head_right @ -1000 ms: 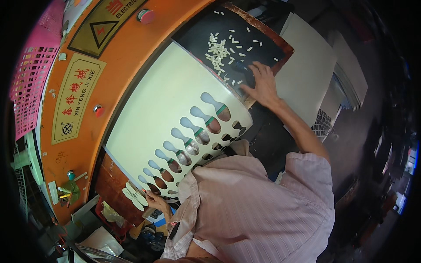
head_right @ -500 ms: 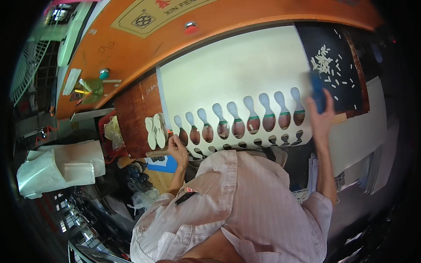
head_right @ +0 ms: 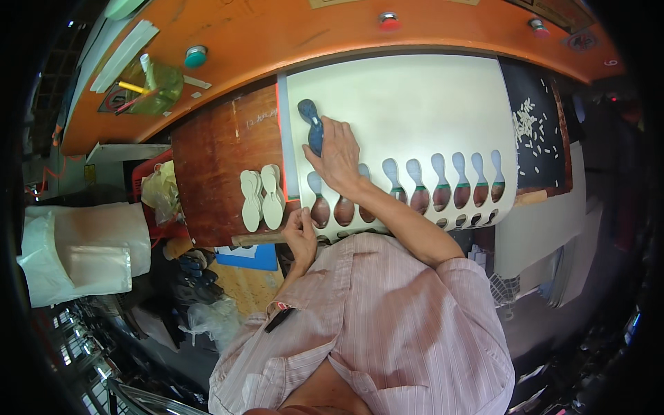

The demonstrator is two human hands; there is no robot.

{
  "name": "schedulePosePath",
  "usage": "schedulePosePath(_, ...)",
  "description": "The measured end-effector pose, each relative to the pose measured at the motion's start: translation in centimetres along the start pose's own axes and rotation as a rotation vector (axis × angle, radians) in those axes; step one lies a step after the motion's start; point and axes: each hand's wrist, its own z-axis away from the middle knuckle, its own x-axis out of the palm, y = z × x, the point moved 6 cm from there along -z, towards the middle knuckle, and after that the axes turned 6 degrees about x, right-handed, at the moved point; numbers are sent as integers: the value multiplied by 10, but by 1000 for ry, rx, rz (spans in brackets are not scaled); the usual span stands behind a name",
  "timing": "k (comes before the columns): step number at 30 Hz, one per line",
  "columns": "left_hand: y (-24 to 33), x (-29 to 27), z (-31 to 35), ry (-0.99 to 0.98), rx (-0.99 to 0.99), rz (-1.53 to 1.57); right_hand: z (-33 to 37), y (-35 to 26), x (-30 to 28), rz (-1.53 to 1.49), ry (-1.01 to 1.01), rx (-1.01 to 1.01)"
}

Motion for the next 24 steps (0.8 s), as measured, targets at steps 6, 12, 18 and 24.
schedulePosePath(6, -1, -4, 2, -45, -3, -75, 12, -7, 15, 118, -141, -141)
schedulePosePath(12, -1, -5, 7, -39, 20, -68, 12, -5, 17, 147, -72, -105)
schedulePosePath(18, -2, -2, 6, -37, -3, -47, 11, -7, 17, 177, -59, -125)
schedulePosePath(24, 3, 1, -3, -22, 30, -90, 1, -10, 13, 163, -50, -108)
